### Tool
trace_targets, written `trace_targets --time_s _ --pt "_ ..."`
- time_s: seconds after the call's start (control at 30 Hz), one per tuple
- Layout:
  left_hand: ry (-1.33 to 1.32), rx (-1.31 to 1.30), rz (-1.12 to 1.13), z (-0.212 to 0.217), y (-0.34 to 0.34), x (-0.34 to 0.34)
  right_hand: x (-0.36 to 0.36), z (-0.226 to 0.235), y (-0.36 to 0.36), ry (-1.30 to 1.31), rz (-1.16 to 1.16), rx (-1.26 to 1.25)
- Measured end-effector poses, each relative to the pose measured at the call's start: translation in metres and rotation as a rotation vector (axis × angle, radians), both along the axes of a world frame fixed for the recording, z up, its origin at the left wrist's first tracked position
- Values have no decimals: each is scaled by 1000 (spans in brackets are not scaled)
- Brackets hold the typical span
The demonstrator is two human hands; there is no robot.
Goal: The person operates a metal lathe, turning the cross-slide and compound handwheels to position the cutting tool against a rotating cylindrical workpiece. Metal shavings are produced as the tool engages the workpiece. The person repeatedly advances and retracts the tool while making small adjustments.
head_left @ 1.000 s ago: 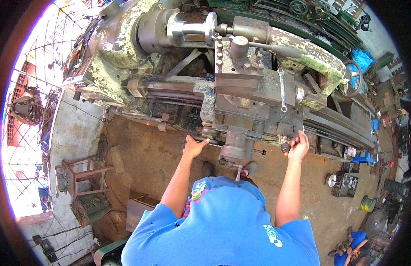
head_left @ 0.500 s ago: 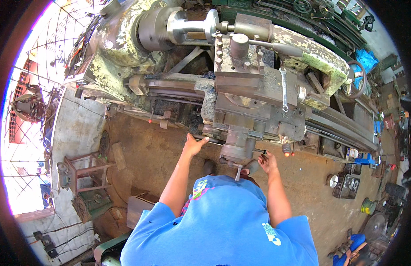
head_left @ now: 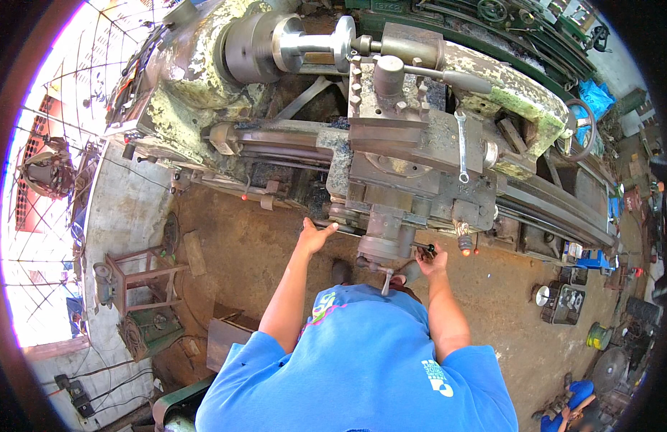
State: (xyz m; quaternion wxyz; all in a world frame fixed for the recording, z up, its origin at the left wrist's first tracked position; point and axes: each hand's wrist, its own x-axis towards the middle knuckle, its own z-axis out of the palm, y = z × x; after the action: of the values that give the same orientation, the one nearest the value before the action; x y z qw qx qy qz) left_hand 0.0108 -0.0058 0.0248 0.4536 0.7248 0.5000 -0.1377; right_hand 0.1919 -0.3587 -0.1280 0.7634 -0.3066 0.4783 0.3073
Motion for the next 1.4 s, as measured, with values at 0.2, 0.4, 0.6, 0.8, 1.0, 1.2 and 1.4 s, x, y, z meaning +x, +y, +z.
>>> trace_targets --time_s 0.2,0.4,0.6,0.8,1.0,1.2,1.4 --pt "-51 -44 61 4 -3 0 5 -1 4 55 -103 -4" --pt "-109 -152 372 6 -8 12 5 -2 3 66 -141 12" --pt "-240 -335 539 -6 -15 24 2 -6 -5 46 -179 70" --pt "-287 -362 641 -23 -13 28 -1 3 -3 52 -189 35" --pt "-321 -328 655 -20 -16 28 -4 15 -2 72 -209 28" --pt "-311 -311 673 -22 -14 29 -5 11 -2 77 -215 25" --pt "-313 -329 691 -28 -13 29 -3 -18 -16 -37 -211 29"
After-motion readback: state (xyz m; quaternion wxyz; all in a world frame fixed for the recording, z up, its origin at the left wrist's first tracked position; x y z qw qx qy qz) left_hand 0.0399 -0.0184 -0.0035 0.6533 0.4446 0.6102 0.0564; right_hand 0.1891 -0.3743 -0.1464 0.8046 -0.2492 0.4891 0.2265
